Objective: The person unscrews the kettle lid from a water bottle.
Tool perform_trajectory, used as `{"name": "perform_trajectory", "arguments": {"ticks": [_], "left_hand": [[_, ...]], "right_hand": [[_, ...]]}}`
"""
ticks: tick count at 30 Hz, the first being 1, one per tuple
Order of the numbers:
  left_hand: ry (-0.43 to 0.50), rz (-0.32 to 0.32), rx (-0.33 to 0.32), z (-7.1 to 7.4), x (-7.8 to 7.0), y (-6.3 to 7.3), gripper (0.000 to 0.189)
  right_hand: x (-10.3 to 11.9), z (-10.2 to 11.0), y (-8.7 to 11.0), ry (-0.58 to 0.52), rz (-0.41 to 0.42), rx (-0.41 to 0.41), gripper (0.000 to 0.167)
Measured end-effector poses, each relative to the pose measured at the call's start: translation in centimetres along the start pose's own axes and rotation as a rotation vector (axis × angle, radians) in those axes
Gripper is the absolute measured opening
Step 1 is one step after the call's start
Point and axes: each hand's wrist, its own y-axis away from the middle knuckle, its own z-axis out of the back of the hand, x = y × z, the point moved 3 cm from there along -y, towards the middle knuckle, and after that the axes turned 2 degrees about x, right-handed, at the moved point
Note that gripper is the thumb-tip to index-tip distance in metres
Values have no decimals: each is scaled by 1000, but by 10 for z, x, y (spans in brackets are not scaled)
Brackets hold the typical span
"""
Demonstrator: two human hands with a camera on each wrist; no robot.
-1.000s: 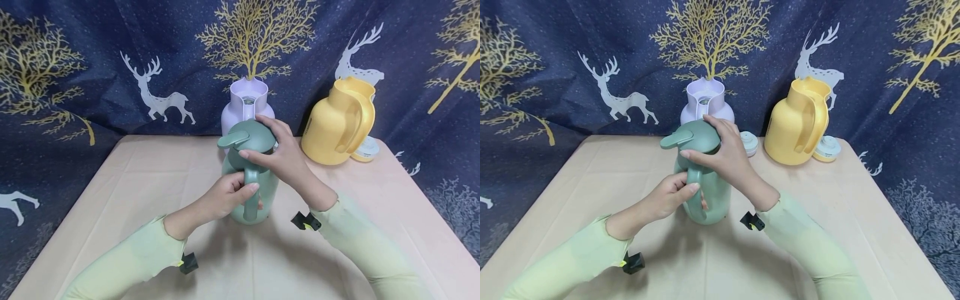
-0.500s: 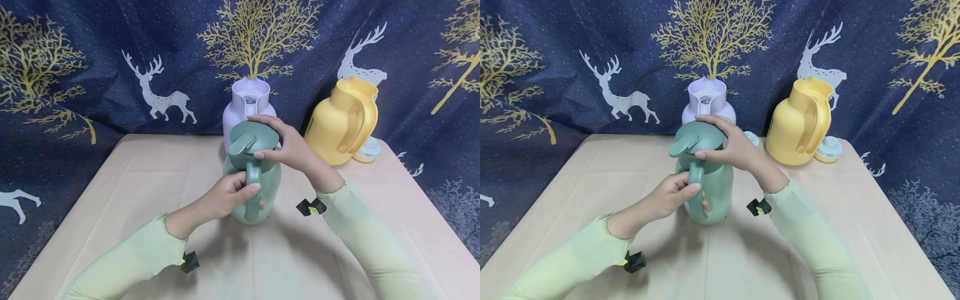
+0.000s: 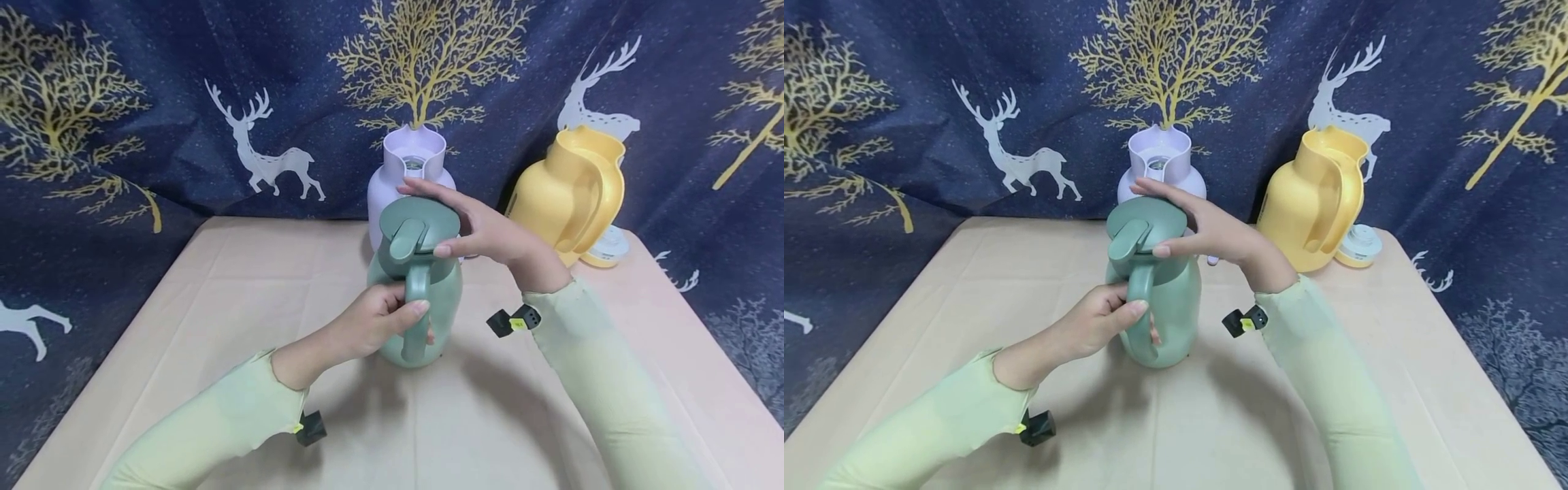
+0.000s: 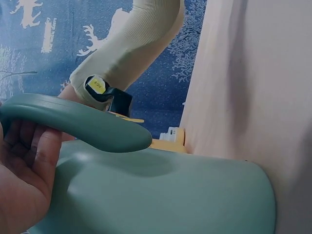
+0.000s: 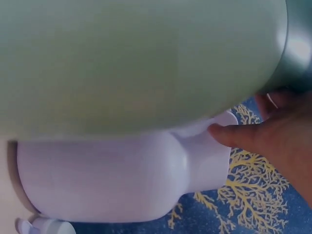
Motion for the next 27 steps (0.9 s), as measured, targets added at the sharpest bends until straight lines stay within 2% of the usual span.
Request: {"name": "perform_trajectory", "arguments": {"ticks": [2, 8, 13, 17, 19, 24, 27], "left_hand": [[2, 2, 2, -1, 0, 0, 86], [22, 5, 2, -2, 1, 0, 87], [19, -1, -4, -2, 2, 1, 83], [12, -2, -4, -2, 1, 0, 85], [12, -2, -2, -2, 1, 0, 85], [17, -8, -5, -1, 2, 0, 83], [15, -10, -8, -1, 1, 0, 83]], "right_hand": [[-1, -3, 3, 1, -5, -61, 109], [2, -24, 16, 172, -78, -357, 125], [8, -38, 23, 228, -128, -520, 122], [8, -38, 24, 238, -157, -554, 113], [6, -36, 24, 249, -156, -553, 113], [2, -27, 21, 210, -118, -505, 109], [0, -21, 20, 152, -109, -446, 104]]}}
